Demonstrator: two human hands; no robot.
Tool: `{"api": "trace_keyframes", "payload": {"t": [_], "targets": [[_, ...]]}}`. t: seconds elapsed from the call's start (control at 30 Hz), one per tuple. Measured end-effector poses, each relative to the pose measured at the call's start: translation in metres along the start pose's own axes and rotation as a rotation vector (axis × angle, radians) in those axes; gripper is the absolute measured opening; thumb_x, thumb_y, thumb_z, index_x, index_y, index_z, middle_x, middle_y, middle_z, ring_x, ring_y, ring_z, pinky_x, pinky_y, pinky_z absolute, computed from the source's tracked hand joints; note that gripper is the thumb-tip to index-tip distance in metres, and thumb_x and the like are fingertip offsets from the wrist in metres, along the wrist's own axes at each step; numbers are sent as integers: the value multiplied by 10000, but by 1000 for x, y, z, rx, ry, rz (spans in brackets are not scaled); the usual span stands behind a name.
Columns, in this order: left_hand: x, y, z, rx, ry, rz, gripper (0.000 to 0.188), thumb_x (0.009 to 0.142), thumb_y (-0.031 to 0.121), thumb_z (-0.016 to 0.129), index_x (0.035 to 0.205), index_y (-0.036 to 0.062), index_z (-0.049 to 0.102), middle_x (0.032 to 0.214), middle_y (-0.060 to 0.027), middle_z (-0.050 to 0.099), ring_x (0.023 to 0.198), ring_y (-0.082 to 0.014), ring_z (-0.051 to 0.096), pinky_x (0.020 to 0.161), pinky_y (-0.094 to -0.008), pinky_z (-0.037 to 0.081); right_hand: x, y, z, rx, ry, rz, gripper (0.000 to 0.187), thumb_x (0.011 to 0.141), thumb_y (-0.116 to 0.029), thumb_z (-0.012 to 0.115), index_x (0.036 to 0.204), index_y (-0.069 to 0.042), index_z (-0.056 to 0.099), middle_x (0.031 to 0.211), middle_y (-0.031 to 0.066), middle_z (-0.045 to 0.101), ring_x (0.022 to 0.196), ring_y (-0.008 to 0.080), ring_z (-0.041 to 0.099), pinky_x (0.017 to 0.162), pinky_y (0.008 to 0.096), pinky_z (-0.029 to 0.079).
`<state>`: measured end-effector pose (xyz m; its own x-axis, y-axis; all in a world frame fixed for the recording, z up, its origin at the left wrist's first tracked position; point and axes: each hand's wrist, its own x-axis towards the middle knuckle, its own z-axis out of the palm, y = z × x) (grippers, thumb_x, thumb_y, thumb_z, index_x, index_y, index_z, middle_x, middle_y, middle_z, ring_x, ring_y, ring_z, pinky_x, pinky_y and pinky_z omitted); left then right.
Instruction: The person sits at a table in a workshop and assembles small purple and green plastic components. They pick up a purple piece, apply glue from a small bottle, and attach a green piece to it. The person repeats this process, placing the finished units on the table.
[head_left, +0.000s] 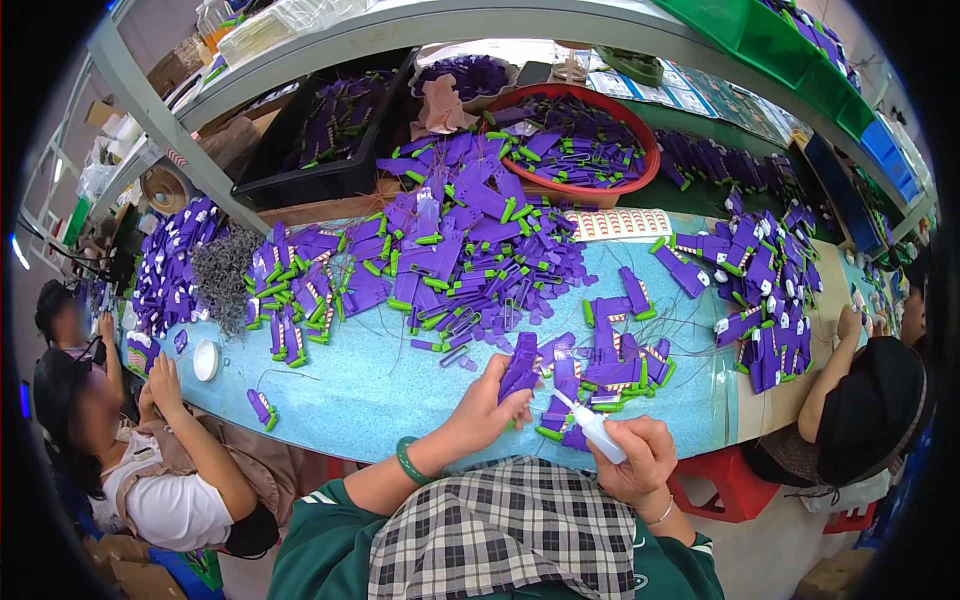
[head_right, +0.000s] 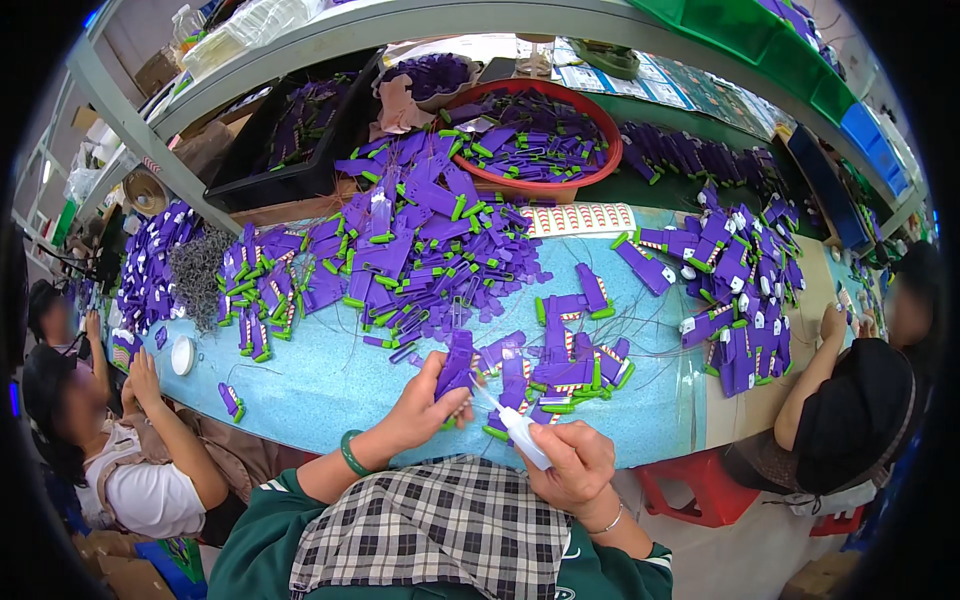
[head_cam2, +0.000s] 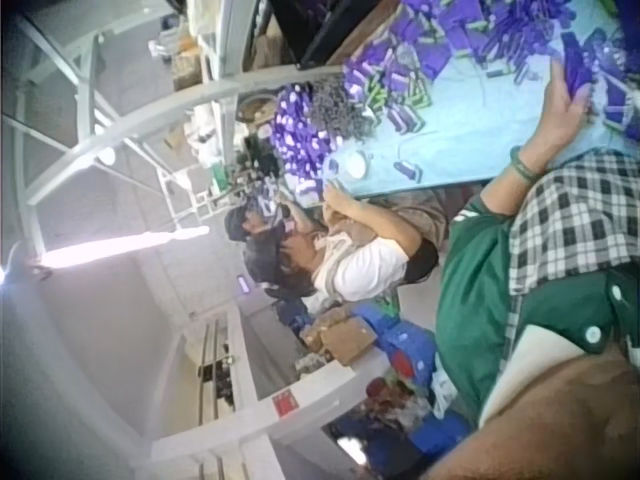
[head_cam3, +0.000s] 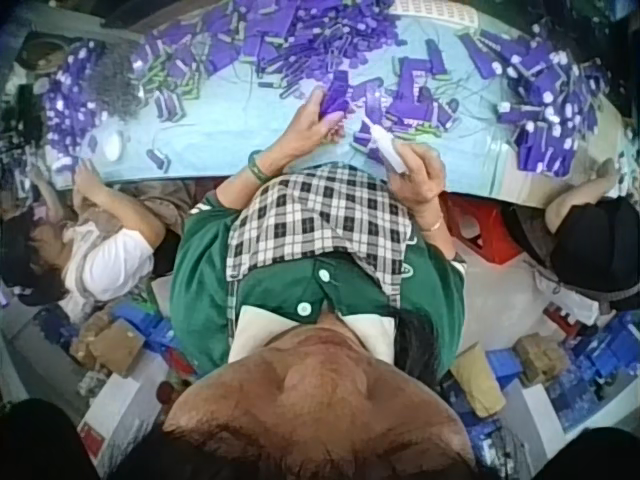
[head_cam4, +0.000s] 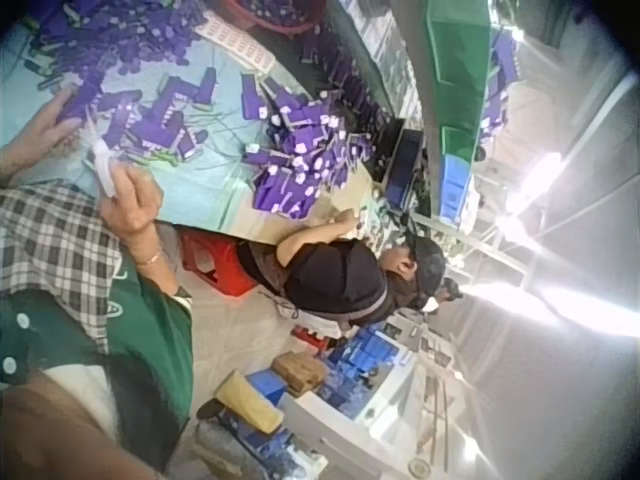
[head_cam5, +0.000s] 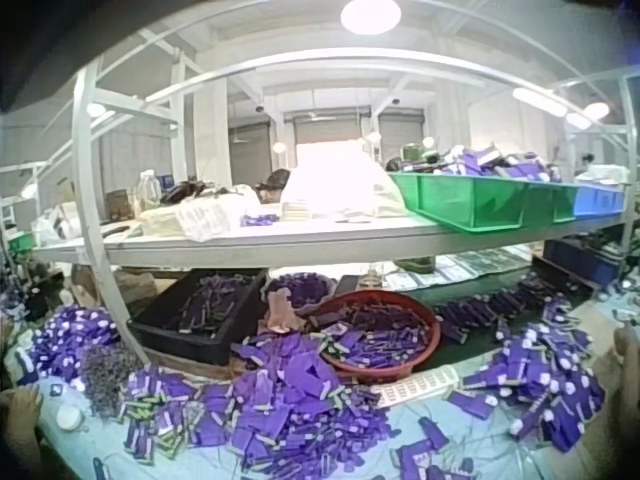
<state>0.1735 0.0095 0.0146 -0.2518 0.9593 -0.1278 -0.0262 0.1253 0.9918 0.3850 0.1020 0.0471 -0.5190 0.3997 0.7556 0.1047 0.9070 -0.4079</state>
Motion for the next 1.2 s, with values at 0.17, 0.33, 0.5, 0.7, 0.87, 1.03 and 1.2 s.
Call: {"api": "trace_keyframes", "payload": {"t": [0.17, 0.33, 0.5, 0.7, 0.87, 1.03, 1.2], "targets": [[-4, 3, -5, -517, -279, -162, 370, 975, 212, 540, 1270, 48, 390, 1052, -64, 586, 743, -99, 575, 616, -255, 501, 7, -6, 6, -17, -56, 69, 412, 649, 22, 806, 1025, -42, 648, 849, 78, 579, 660, 195, 562, 534, 288, 443], [-8, -5, -6, -516, -274, -166, 360, 977, 211, 540, 1271, 53, 406, 998, -40, 560, 758, -94, 557, 646, -254, 496, 13, -8, 12, -34, -95, 95, 408, 648, 27, 803, 1021, -37, 651, 843, 92, 590, 681, 214, 571, 554, 304, 465], [-7, -11, -9, -493, -310, -153, 362, 982, 188, 525, 1292, 49, 400, 1046, -57, 574, 766, -114, 571, 664, -274, 503, 15, -9, 15, -58, -95, 97, 415, 637, 25, 803, 1022, -34, 662, 833, 92, 599, 665, 213, 585, 542, 302, 472], [-11, -14, -11, -433, -312, -109, 355, 987, 176, 501, 1301, 54, 389, 1035, -50, 571, 762, -110, 558, 665, -277, 496, 19, -10, 19, -53, -96, 61, 420, 622, 32, 796, 1021, -28, 680, 803, 77, 609, 627, 201, 600, 505, 292, 471], [-13, -10, -9, -363, -288, -90, 347, 994, 161, 481, 1298, 39, 367, 976, -56, 554, 748, -114, 548, 664, -275, 481, 18, -13, 17, -59, -127, 84, 421, 642, 33, 807, 1030, -34, 659, 829, 94, 596, 677, 215, 575, 563, 302, 470], [-12, -13, -2, -267, -185, -20, 353, 1000, 132, 444, 1312, 22, 321, 892, -60, 528, 732, -123, 529, 663, -279, 466, 14, -15, 17, -52, -87, 87, 424, 641, 40, 804, 1030, -40, 659, 818, 85, 587, 664, 197, 558, 550, 289, 456], [-12, -15, 3, -110, -161, 5, 397, 992, 100, 441, 1348, 10, 289, 875, -62, 515, 736, -127, 527, 669, -287, 472, 17, -13, 19, -69, -89, 33, 428, 593, 29, 800, 1000, -25, 677, 795, 76, 585, 613, 201, 600, 489, 288, 462]]}}
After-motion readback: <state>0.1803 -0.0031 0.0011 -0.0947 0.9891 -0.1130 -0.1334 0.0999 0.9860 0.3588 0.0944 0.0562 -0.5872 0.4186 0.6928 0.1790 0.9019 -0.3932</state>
